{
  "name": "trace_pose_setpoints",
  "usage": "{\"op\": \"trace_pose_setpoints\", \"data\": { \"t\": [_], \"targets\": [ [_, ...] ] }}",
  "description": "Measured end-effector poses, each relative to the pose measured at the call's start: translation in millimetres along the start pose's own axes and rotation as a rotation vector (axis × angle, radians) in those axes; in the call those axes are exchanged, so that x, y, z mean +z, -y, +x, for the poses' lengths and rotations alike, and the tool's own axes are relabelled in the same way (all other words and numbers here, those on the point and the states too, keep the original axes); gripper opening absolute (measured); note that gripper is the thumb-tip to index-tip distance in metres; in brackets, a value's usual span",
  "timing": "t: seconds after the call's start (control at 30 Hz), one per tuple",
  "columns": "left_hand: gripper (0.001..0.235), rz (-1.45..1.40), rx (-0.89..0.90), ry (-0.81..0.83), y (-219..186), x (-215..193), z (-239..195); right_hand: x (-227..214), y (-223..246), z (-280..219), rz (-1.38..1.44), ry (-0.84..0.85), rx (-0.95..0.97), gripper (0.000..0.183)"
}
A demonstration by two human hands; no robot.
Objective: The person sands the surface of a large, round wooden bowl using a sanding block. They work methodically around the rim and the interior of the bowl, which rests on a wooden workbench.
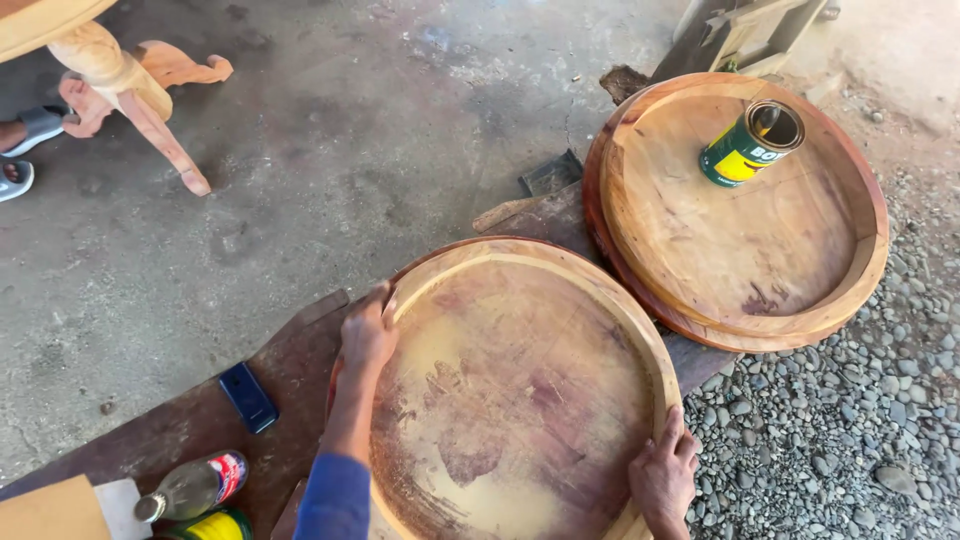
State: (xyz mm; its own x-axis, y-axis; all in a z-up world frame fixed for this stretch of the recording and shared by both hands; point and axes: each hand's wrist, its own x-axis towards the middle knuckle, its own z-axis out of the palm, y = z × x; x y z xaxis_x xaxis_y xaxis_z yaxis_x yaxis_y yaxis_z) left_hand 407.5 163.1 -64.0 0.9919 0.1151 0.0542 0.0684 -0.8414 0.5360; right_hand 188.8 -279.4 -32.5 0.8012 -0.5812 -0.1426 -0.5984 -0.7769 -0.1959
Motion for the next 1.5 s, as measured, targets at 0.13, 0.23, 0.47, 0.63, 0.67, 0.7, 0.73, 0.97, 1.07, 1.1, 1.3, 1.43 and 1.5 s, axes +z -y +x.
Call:
{"op": "trace_pose_setpoints", "data": {
  "t": [0.13,0.23,0.47,0.63,0.67,0.7,0.73,0.97,1.07,1.1,1.3,1.43,1.5],
  "targets": [
    [0.042,-0.059,0.167,-0.171,5.0,-24.6,-47.8,14.1,-18.4,-1.1,0.004,-0.076,-0.04,0.085],
    [0.039,-0.005,-0.083,-0.069,16.2,-52.9,-135.5,9.0,-11.4,2.5,0.028,-0.117,-0.122,0.087],
    [0.029,-0.011,-0.165,-0.295,27.1,-28.7,-135.7,1.1,-4.8,2.4,0.048,-0.042,-0.05,0.084],
    [0.03,0.005,-0.176,-0.299,19.3,-40.8,-153.0,6.6,-12.6,-5.0,0.025,-0.01,-0.122,0.083],
    [0.033,-0.017,-0.198,-0.333,7.6,-49.8,-181.7,6.0,-14.4,-4.8,0.015,-0.025,-0.127,0.083],
    [0.035,-0.041,-0.211,-0.37,-5.6,-56.3,-203.8,6.8,-14.6,-1.1,0.009,-0.047,-0.128,0.084],
    [0.035,-0.028,-0.238,-0.383,-15.4,-56.3,-230.7,6.0,-14.7,0.8,0.008,-0.031,-0.156,0.084],
    [0.034,0.056,-0.288,-0.389,20.0,-10.0,-236.2,-7.2,-5.8,-3.2,-0.008,0.072,-0.073,0.091],
    [0.033,0.075,-0.356,-0.312,28.4,-5.1,-223.4,7.9,-28.1,-4.5,-0.002,0.055,-0.152,0.094],
    [0.037,0.053,-0.305,-0.394,21.7,-9.7,-216.5,15.5,-33.0,0.1,0.023,-0.028,-0.245,0.097],
    [0.04,0.239,-0.25,-0.531,-62.4,19.4,-385.9,15.8,-37.0,-4.3,-0.006,-0.104,-0.354,0.102],
    [0.033,0.174,-0.221,-0.621,-31.0,26.0,-350.7,13.4,-38.4,-2.1,0.044,-0.164,-0.486,0.105],
    [0.042,0.068,-0.589,-0.323,-20.3,-1.1,-306.8,11.8,-35.5,-4.3,0.06,-0.073,-0.392,0.105]
  ]
}}
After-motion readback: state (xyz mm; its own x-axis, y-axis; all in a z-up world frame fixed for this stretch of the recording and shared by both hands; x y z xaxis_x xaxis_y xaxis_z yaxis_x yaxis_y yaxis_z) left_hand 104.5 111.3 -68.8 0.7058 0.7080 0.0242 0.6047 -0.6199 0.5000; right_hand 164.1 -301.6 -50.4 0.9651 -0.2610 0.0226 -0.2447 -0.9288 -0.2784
